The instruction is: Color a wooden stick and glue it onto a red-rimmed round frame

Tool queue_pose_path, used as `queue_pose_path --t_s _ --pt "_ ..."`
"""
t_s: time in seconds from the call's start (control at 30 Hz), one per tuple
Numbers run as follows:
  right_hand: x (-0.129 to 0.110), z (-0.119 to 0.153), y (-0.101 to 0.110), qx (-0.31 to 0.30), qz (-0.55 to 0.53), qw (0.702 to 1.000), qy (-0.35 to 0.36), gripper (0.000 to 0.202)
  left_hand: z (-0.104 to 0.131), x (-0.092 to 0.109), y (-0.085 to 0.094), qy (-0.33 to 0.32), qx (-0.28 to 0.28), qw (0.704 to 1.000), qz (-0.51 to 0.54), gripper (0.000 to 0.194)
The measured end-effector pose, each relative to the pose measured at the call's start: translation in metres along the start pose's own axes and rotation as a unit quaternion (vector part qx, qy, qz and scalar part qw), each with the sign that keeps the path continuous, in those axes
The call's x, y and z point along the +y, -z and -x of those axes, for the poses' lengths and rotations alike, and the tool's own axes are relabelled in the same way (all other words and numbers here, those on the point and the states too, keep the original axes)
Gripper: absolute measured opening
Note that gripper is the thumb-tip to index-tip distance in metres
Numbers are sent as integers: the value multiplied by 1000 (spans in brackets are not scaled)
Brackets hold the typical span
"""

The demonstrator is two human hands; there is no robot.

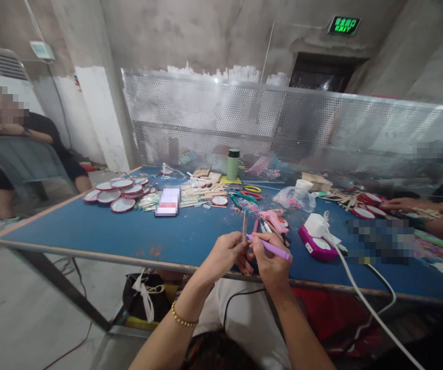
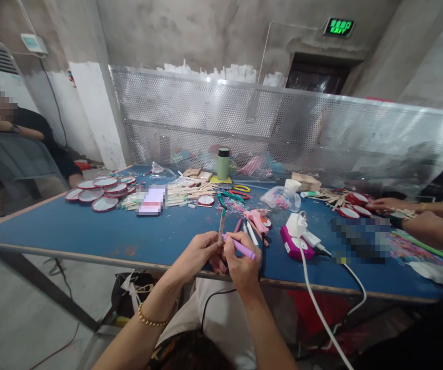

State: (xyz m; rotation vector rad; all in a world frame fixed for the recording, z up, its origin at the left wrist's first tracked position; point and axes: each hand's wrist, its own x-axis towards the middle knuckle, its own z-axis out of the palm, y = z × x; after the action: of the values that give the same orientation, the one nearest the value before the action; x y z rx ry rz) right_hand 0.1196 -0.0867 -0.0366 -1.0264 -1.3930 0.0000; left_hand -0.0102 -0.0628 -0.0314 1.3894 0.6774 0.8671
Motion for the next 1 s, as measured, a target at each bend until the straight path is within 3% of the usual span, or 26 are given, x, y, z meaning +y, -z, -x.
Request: queue_pose_path --t_s 1.0 --pt "4 1 -2 3 5 1000 -4 16 1 1 -1 -5 2 1000 -5 44"
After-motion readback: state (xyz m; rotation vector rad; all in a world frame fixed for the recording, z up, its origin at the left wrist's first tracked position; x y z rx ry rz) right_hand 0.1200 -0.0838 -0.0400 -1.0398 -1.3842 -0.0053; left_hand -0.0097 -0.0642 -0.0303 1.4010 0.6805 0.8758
